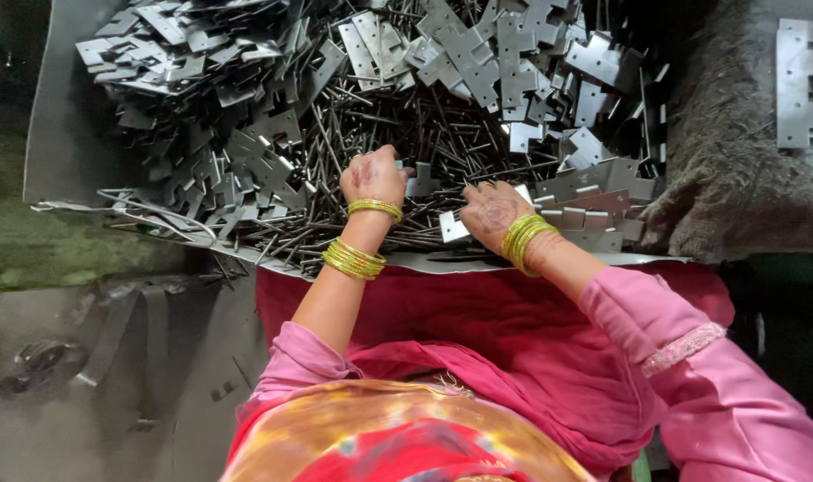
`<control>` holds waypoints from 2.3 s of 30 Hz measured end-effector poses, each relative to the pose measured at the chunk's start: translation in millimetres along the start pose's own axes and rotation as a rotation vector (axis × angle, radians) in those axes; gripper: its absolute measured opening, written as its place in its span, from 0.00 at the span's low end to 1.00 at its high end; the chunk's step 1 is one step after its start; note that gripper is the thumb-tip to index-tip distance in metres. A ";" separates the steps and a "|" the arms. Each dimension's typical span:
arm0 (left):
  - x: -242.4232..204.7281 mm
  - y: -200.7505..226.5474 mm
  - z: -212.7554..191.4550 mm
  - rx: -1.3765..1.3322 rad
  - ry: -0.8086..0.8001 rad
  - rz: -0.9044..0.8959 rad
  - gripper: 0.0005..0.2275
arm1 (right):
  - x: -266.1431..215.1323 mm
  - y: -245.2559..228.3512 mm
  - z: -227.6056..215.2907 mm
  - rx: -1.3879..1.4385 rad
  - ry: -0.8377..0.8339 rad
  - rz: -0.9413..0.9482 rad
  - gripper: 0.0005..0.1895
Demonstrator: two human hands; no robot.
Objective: The person sits on the floor and assembles small metal hinge components by inserting pins into plates. They repeatedly pick up parts from a large bin on their lap, align the pieces, and insert the pins by hand.
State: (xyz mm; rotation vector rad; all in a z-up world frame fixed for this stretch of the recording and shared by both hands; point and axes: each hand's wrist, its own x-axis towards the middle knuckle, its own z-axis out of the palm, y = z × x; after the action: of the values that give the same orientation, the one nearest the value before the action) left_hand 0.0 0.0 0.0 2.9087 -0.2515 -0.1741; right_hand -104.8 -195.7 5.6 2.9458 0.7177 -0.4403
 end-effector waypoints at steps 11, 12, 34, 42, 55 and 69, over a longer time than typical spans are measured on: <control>-41.6 9.1 -18.4 -1.409 -0.058 -0.111 0.11 | -34.7 6.2 -4.7 2.273 0.546 0.555 0.09; -51.2 17.8 -12.6 -1.537 -0.086 -0.110 0.10 | -31.8 -0.5 2.5 2.388 0.612 0.494 0.11; -79.8 -71.3 -55.9 -0.542 -0.160 0.496 0.12 | -3.6 -31.8 -50.2 0.845 0.300 -0.058 0.18; 7.8 -132.9 -39.0 0.031 0.303 -0.231 0.14 | -75.8 4.6 -11.6 1.518 0.508 0.469 0.07; -12.6 -119.1 -77.9 0.045 0.432 -0.255 0.13 | -228.9 240.2 58.6 0.218 1.331 1.080 0.30; -48.3 -10.6 -63.3 -1.014 0.019 -0.167 0.15 | -168.0 354.4 23.5 -0.011 1.180 1.229 0.22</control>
State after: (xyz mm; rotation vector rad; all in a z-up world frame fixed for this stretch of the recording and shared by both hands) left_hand -37.0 31.9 63.8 1.9156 0.0802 -0.2170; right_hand -90.1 -587.3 35.3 2.6444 -1.0978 1.3577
